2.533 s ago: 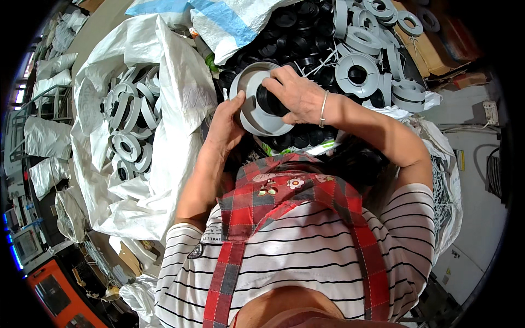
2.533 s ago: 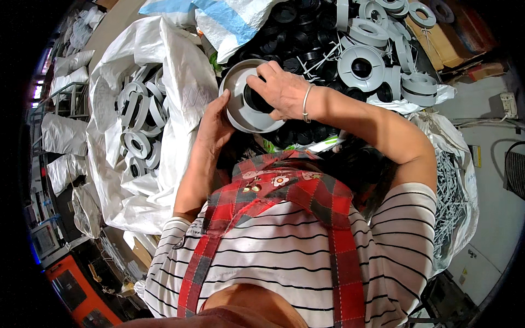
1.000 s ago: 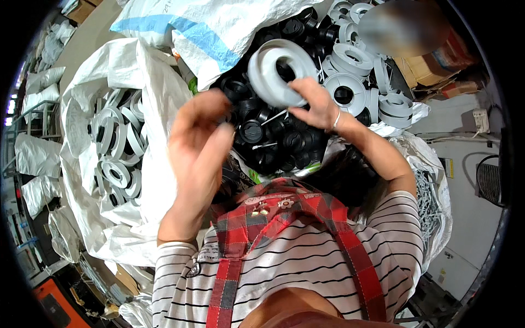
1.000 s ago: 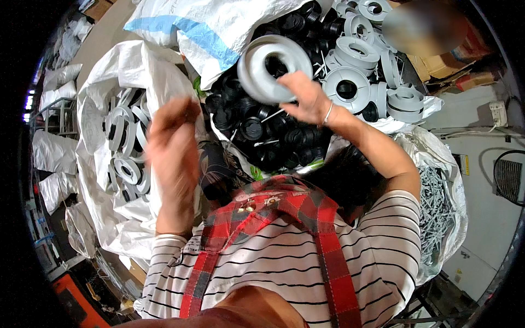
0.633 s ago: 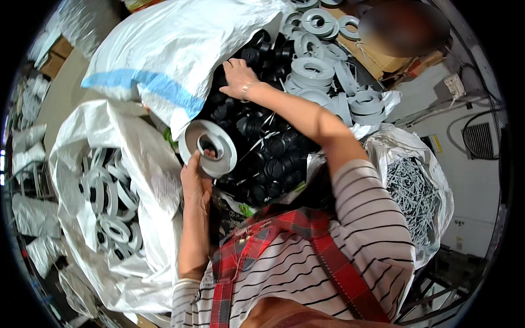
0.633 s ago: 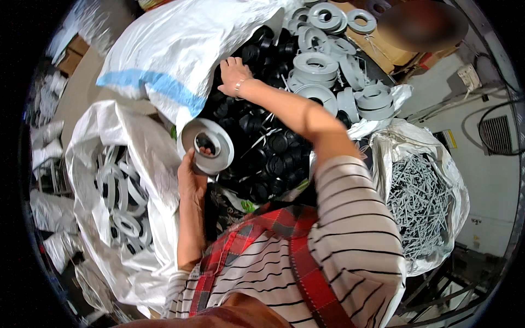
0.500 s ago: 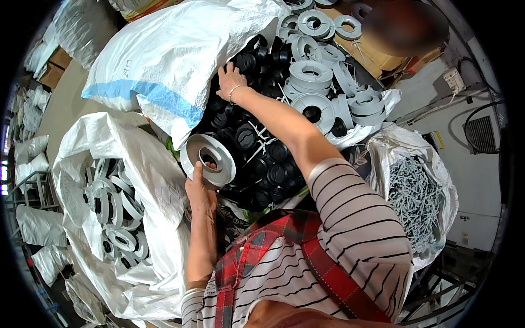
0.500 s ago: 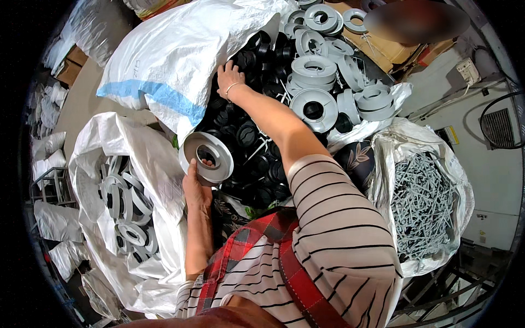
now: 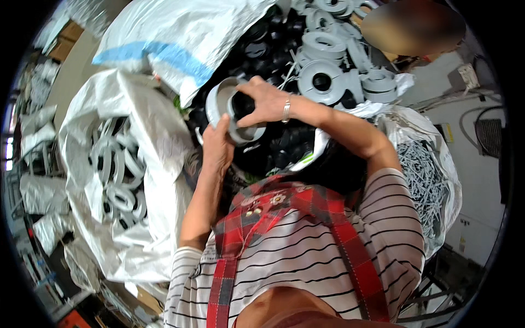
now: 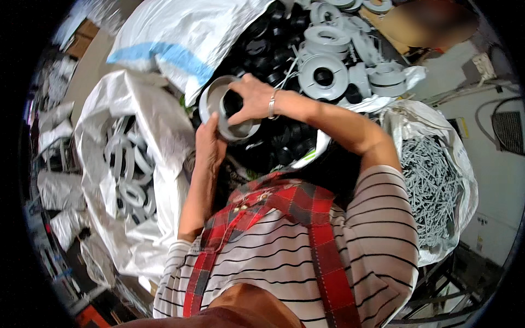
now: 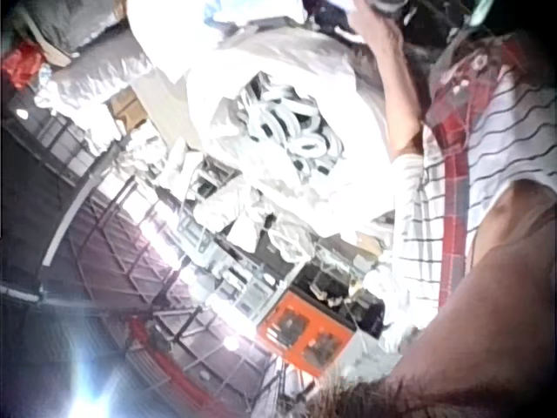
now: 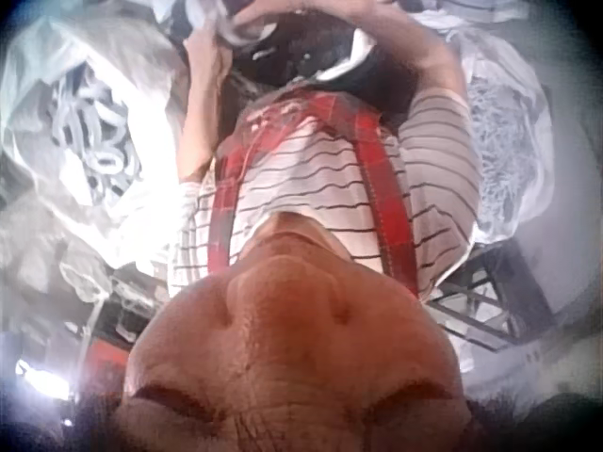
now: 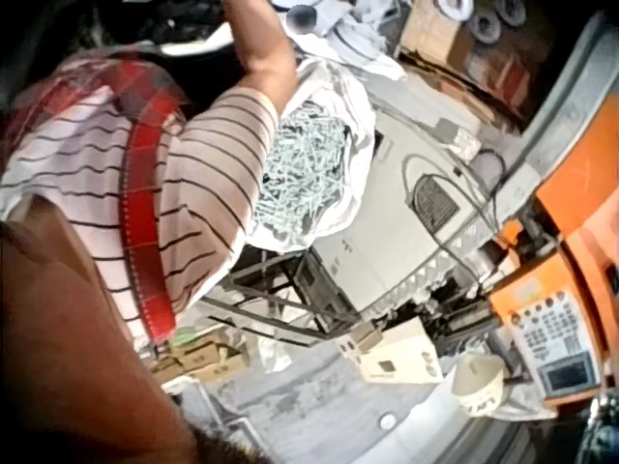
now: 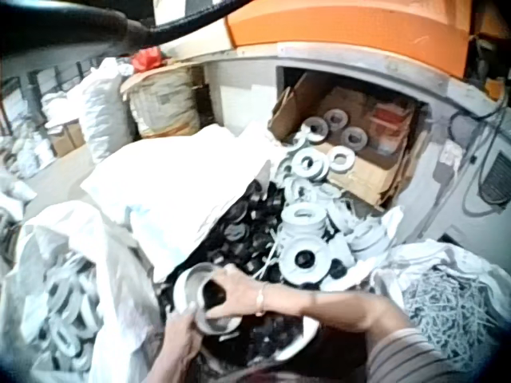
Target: The person repeatedly picks up white circular plastic parts and black circular plastic parts, then fits the black part into the center of the white part. They place the assembled units into a large white sack. The person continues this repetitive assembly process throughout the clip.
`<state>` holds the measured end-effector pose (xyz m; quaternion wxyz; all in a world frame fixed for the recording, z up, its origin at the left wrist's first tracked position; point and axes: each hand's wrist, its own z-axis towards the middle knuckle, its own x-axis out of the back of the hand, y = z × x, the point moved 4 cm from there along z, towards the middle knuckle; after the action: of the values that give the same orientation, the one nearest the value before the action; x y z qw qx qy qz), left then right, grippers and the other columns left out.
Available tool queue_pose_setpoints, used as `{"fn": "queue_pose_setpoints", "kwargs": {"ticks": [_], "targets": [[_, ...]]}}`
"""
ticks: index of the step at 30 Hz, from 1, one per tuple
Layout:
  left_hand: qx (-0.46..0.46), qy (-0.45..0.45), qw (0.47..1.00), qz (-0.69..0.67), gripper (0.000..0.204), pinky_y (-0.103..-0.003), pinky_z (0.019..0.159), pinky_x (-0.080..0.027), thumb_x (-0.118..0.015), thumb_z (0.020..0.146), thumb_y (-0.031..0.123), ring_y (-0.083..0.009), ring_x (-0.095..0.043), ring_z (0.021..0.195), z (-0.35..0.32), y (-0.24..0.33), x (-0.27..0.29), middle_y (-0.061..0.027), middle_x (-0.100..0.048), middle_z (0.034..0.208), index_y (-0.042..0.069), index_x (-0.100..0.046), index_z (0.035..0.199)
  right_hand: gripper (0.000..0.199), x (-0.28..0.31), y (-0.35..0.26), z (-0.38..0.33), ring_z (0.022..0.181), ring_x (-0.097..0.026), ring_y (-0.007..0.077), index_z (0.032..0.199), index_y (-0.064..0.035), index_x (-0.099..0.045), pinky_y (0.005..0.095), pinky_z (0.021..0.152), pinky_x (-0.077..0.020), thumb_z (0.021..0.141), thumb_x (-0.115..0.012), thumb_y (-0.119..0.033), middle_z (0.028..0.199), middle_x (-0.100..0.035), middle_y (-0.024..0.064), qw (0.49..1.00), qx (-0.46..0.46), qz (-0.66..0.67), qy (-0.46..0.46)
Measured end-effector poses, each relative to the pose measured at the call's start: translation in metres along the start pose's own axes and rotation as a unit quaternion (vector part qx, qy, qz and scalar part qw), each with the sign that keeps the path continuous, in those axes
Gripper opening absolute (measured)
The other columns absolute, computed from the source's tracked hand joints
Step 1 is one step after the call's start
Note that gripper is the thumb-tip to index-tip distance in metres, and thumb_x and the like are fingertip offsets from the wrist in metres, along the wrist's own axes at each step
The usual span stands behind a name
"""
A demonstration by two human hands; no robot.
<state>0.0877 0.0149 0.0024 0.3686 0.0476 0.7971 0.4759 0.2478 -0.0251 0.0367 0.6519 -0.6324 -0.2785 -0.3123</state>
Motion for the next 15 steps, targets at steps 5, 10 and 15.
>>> {"fn": "queue_pose_setpoints", "kwargs": {"ticks": [5,10,15], "targets": [[0.077,-0.035,0.996,-0.017,0.038,-0.039,0.089,-0.046,-0.049,0.093,0.025,-0.0226,-0.058,0.099,-0.024,0.008,-0.010,-0.0139,-0.058,0.111,-0.006,-0.049,0.115,0.074,0.014,-0.019,-0.024,0.098,-0.046,0.0345,0.119,0.0019,-0.043,0.0371,0.085,-0.0421,0.057,-0.076,-0.022,0.103,-0.045,0.0175,0.984,0.175,-0.030,-0.006],[0.122,-0.083,0.989,0.008,0.041,-0.039,0.090,-0.045,-0.049,0.093,0.027,-0.0219,-0.057,0.102,-0.040,0.016,-0.012,-0.0139,-0.057,0.113,-0.007,-0.047,0.117,0.077,0.018,-0.043,-0.043,0.098,-0.045,0.0344,0.119,0.0005,-0.041,0.0373,0.083,-0.0437,0.050,-0.077,-0.006,0.104,-0.045,0.0159,0.971,0.223,-0.076,-0.035],[0.072,-0.092,0.992,0.054,0.040,-0.037,0.087,-0.048,-0.053,0.091,0.024,-0.0201,-0.058,0.098,-0.046,0.022,-0.026,-0.0130,-0.058,0.110,-0.007,-0.048,0.116,0.079,0.018,-0.048,-0.054,0.099,-0.044,0.0344,0.120,-0.0011,-0.041,0.0386,0.084,-0.0442,0.050,-0.076,-0.005,0.110,-0.044,0.0154,0.967,0.225,-0.120,0.009]]}}
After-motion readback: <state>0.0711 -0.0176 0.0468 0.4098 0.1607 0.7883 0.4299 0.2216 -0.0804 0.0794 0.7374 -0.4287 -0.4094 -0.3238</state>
